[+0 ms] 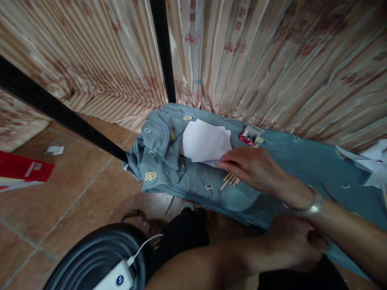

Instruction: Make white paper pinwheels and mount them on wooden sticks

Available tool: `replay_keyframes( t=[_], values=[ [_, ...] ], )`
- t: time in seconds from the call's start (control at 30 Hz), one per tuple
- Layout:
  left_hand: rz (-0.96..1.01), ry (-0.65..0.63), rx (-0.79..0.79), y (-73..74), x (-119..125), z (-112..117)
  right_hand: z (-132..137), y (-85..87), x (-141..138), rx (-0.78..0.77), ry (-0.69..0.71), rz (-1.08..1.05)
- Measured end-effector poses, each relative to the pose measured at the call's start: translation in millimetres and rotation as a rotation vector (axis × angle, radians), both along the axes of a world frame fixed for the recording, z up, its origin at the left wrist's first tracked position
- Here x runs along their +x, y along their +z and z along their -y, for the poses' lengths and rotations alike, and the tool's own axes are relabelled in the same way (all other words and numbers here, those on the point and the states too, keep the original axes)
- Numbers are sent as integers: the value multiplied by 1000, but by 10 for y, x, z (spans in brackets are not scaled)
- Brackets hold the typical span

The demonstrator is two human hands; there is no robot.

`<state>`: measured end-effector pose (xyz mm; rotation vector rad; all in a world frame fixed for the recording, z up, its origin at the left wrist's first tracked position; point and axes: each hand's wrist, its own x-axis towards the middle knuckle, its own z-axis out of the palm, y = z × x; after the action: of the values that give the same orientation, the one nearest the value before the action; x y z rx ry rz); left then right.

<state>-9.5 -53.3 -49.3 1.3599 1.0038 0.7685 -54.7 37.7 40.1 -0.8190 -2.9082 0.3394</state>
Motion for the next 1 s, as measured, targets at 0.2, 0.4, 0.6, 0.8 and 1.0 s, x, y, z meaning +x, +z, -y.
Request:
replay_keyframes(
  t=[0.2,0.4,0.6,0.8,1.0],
  values=[
    [-201,-64,103,-89,84,7,-376,-514,-185,401,149,276],
    [-205,-83,133,-88,72,-39,-293,-435,-248,397,158,377],
    [-196,-45,98,-53,29,-12,-409,-475,-262,299,61,300],
    [-134,-61,91,-82,44,-16,-571,-605,-277,123,41,158],
    [-109,-42,45,-42,0,-24,-699,-513,-156,-230,-124,-253]
  ],
)
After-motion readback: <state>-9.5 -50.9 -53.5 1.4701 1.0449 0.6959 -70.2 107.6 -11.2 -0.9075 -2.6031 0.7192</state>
